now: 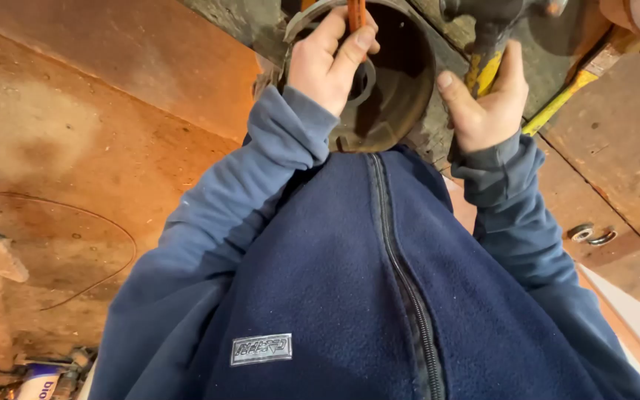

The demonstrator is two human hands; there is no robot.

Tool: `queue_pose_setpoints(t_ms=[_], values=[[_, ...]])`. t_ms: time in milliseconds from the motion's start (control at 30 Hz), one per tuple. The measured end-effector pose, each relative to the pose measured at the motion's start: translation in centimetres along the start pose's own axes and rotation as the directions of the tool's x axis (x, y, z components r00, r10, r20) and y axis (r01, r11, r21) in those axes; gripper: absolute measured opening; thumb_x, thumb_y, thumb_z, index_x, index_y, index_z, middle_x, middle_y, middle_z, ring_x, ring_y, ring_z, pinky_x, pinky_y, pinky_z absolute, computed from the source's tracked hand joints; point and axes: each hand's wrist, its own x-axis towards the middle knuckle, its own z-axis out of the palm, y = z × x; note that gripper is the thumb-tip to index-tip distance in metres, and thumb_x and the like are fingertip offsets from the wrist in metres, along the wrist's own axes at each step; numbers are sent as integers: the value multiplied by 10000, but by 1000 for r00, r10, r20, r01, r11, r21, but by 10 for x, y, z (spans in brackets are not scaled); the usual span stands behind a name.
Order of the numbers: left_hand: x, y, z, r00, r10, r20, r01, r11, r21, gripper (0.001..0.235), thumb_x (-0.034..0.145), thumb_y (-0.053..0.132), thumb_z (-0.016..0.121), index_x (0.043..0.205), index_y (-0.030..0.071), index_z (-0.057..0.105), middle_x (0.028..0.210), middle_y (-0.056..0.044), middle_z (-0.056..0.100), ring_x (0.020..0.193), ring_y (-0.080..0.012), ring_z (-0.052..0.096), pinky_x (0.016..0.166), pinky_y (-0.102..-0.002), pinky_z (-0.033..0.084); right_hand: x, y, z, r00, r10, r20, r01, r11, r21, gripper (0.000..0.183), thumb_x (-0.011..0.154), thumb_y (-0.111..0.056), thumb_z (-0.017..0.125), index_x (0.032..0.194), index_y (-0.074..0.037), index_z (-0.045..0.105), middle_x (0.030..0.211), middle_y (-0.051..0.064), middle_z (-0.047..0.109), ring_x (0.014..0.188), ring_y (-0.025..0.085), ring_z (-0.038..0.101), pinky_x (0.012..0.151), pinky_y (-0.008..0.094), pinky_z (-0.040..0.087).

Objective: Disassemble an electric motor housing using a hammer and a punch to remove internal components.

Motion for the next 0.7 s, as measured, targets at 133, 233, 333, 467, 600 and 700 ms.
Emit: queue_pose_setpoints(t_ms=[133,233,333,467,600,700], values=[[7,5,-2,999,-35,-12,36,996,80,256,1101,277,628,1168,34,672,959,-38,762,924,-119,752,865,-276,591,-15,6,-4,992,123,-13,-122,992,33,375,1057,-125,807,1269,-6,522,967,24,605,702,80,531,643,253,460],[6,6,-3,1000,-17,-20,20,986,163,269,1085,289,644,1166,35,687,945,-46,778,910,-130,771,851,-278,594,-18,1,-3,975,222,-9,-221,973,71,373,1051,-119,792,1282,-22,516,875,20,578,602,78,507,560,259,427],[4,-2,-1,996,-76,-47,82,983,163,278,1071,298,650,1173,44,698,923,-46,787,883,-134,775,823,-277,594,-18,-1,-5,965,263,-5,-261,962,81,386,1046,-118,785,1302,-28,511,843,16,570,575,78,502,532,258,418],[1,-8,-1,992,-112,-62,119,985,122,303,1065,313,646,1216,54,691,931,-43,792,883,-139,776,819,-278,599,-19,9,-11,976,216,4,-216,975,46,370,1075,-118,794,1293,-10,514,878,18,570,630,80,519,576,257,432],[0,-4,-2,992,-102,-69,112,982,152,298,1069,321,647,1198,57,700,951,-41,798,909,-139,785,835,-284,600,-11,-2,-8,980,198,4,-198,980,36,378,1067,-127,800,1288,-3,520,943,18,570,654,78,523,574,246,440],[-1,-6,-3,990,-114,-77,128,972,199,304,1062,327,649,1192,59,709,947,-40,799,905,-135,781,826,-283,599,-10,5,-11,989,146,8,-146,989,10,392,1062,-126,800,1307,7,523,1044,35,597,790,86,540,716,253,473]])
